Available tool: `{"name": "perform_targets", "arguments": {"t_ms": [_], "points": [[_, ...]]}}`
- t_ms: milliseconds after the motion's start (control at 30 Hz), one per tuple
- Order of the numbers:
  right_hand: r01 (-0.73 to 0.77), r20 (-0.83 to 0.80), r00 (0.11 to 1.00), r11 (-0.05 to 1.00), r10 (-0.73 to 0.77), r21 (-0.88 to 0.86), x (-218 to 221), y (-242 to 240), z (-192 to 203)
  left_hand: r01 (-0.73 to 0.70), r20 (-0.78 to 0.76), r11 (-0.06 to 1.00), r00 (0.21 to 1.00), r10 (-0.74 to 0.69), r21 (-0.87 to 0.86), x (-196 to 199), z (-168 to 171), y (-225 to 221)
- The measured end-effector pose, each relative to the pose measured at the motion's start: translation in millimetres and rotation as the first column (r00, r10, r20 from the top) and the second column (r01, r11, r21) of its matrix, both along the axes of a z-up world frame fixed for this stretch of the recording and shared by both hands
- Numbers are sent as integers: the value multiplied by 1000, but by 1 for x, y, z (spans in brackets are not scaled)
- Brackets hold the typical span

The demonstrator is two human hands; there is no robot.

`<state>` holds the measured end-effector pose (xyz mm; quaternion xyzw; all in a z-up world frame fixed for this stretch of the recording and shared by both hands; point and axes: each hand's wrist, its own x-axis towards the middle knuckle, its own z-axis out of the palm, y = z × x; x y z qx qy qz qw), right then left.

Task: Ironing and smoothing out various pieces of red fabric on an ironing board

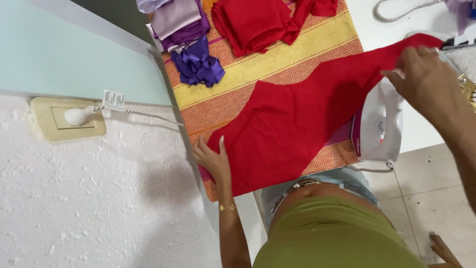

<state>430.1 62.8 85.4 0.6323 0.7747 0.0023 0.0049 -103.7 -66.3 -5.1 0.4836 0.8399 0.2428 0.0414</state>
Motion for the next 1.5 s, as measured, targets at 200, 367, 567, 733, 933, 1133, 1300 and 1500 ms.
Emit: {"name": "perform_targets", "arguments": {"t_ms": [200,367,567,733,933,1133,1300,1500], "points": [[497,-21,703,511,-711,-701,-51,-70,43,170,176,963,975,-134,-209,-6,15,31],[389,-364,602,659,-711,-643,-17,-103,-12,364,444,901,865,-233,-237,-25,35,58],[364,-172,706,560,-687,-744,-3,-137,26,568,470,822,734,-490,-29,-47,43,97],[321,18,880,568,-475,-757,-97,-99,62,580,109,812,805,-584,67,-49,7,116],[136,-134,929,653,-346,-745,-149,-12,-1,531,-46,835,839,-542,-146,-79,-6,116],[-227,-185,973,692,136,-685,-194,29,-20,470,585,881,730,-354,-55,-93,23,115],[-104,-207,976,705,-62,-702,-206,43,-26,403,732,907,655,-189,-126,-86,19,113],[-28,-281,945,812,-169,-583,-240,51,-25,278,575,961,786,-227,0,-84,-3,108]]}}
